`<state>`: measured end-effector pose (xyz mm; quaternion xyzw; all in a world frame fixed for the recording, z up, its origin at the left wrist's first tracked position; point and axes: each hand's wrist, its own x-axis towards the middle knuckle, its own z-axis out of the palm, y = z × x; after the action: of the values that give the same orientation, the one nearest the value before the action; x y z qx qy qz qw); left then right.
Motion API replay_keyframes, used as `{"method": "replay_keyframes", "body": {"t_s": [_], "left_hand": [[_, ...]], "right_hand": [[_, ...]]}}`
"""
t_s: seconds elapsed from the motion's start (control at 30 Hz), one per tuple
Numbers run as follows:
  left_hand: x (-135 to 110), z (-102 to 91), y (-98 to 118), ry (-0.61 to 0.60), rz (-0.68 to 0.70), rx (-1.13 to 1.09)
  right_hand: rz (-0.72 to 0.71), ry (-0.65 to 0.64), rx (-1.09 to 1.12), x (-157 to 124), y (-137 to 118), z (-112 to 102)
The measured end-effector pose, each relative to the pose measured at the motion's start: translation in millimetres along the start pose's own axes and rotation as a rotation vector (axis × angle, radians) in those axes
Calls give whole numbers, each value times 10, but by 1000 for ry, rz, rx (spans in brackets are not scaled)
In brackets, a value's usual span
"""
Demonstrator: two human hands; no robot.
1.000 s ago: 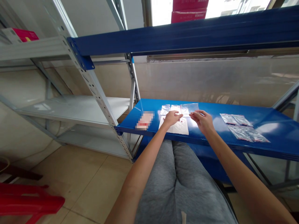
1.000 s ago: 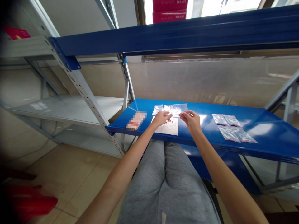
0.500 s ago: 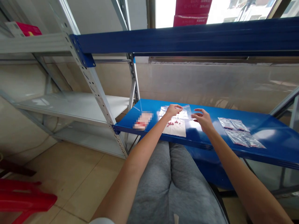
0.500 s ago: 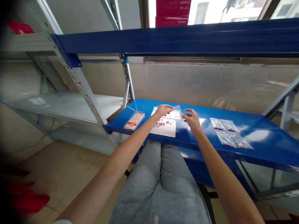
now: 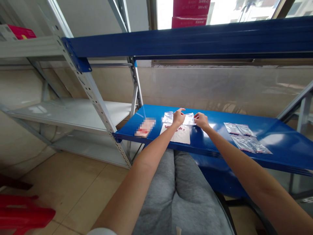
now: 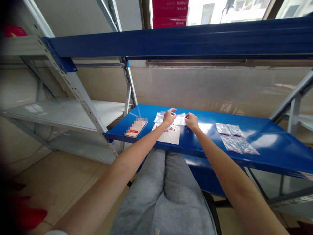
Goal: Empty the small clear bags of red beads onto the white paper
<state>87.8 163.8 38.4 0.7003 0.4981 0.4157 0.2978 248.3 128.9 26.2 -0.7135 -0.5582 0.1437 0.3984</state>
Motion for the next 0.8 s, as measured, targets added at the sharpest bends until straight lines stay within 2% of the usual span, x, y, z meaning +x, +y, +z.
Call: {"method": "replay_keyframes", "body": {"t_s": [0.13, 0.23, 0.37, 0.47, 0.53, 0.63, 0.8], "left_hand": [[-93, 89, 42, -62, 44, -1], [-159, 269, 192, -97, 47, -28], [-322, 712, 485, -200, 53, -83], [-470, 1101, 666, -312, 42, -123], [-541, 1331, 740, -347, 9, -140], [-580, 1596, 805, -361, -46, -152], [-572, 1808, 896, -366, -82, -164]], "right_hand": [[-74, 14, -109, -52, 5, -17], [-118, 31, -270, -155, 113, -200], [-157, 59, -551, -321, 461, -650], [-58, 45, -737, -361, 747, -999], [6, 13, -751, -321, 895, -1176], [20, -13, -698, -222, 1042, -1320], [-8, -24, -604, -186, 1144, -1300]]}}
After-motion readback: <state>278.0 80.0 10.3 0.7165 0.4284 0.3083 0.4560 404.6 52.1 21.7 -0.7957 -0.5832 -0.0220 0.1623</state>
